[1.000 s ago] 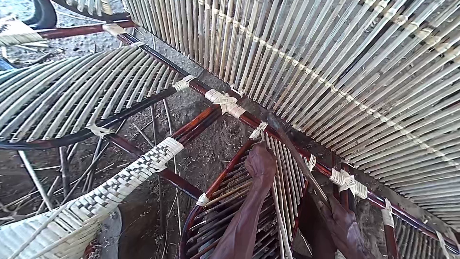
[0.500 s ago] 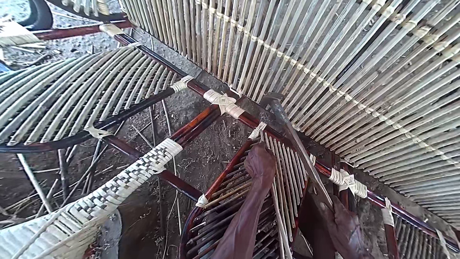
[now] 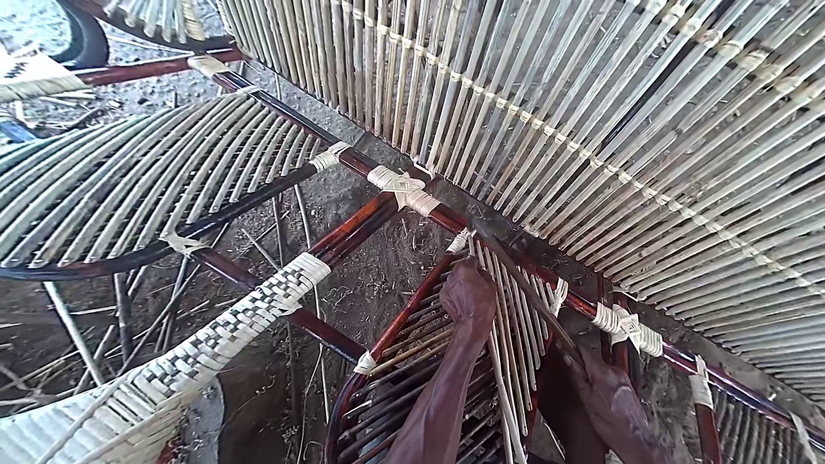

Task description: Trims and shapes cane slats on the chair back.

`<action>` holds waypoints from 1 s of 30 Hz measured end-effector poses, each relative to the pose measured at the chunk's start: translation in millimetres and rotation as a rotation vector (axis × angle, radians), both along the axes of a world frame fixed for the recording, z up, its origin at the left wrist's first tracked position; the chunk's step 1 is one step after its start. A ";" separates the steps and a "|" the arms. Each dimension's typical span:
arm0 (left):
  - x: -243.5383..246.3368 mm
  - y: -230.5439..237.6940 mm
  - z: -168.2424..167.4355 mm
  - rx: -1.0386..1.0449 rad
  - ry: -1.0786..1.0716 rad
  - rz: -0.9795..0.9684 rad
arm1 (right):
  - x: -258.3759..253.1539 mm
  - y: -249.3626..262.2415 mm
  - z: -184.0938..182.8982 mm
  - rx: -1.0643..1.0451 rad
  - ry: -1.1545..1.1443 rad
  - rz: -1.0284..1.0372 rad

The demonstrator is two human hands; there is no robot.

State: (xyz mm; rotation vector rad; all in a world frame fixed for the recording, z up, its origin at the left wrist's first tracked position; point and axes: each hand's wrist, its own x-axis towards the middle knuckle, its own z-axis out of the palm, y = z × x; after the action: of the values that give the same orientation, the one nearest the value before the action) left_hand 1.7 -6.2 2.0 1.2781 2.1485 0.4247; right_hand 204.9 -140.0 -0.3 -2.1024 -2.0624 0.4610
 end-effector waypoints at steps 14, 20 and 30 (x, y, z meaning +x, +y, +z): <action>2.7 3.0 -3.8 -0.017 0.024 -0.033 | 27.6 -52.9 41.3 -0.169 0.172 -0.251; 0.6 3.1 13.2 -0.063 0.068 -0.211 | 41.3 -145.1 83.1 -0.222 0.275 -0.656; 1.2 -58.0 29.0 -0.011 0.183 -0.374 | 23.2 -115.0 55.8 -0.447 0.217 -0.786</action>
State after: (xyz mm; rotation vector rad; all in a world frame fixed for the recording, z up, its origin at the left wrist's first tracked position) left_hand 2.9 -64.2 31.0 1.7242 1.9867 0.1442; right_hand 228.1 -255.0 55.5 -2.7121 -0.9390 1.0024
